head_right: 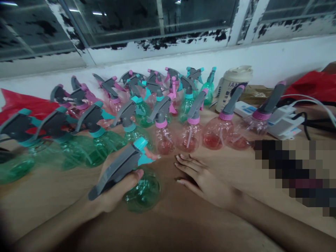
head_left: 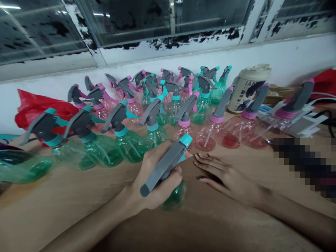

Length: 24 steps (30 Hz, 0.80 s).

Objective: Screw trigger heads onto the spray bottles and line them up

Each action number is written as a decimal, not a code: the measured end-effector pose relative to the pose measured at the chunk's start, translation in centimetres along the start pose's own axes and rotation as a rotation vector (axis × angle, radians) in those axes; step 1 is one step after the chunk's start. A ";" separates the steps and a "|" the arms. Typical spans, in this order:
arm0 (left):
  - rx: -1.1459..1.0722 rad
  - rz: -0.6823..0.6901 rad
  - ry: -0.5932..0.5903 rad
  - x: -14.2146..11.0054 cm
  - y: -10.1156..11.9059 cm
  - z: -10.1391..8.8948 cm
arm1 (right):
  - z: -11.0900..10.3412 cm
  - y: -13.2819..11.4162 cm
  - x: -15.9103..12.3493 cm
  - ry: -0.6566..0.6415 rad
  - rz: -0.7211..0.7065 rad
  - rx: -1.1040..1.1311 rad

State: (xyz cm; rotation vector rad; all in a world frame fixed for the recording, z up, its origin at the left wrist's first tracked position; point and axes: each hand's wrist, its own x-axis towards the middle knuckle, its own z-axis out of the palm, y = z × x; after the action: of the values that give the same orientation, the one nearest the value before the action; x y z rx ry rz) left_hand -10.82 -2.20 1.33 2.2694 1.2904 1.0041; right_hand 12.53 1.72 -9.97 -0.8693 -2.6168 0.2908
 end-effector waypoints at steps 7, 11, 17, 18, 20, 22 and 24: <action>-0.025 0.028 -0.017 -0.1 0.0 -0.2 | -0.1 -0.1 0.1 0.011 -0.008 0.008; -0.040 0.051 -0.020 -0.1 0.0 -0.4 | -0.2 -0.1 0.1 -0.016 0.000 -0.008; -0.043 -0.057 -0.024 0.0 -0.1 -0.1 | -0.1 -0.1 0.1 0.011 0.003 0.020; -0.041 -0.070 -0.019 0.0 -0.2 -0.1 | -0.1 -0.1 0.1 0.015 0.002 0.023; -0.051 -0.076 -0.011 -0.1 -0.3 0.0 | 0.0 -0.1 0.1 0.019 0.000 0.021; -0.062 -0.076 -0.007 -0.2 -0.3 0.1 | 0.0 0.0 0.1 0.013 -0.003 0.010; -0.067 -0.076 0.001 -0.3 -0.4 0.2 | 0.0 -0.1 0.1 -0.002 0.004 -0.003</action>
State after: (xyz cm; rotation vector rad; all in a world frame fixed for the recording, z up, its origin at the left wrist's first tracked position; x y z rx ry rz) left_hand -10.99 -2.28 0.82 2.1542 1.3129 1.0065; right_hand 12.47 1.70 -9.90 -0.8760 -2.6186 0.2890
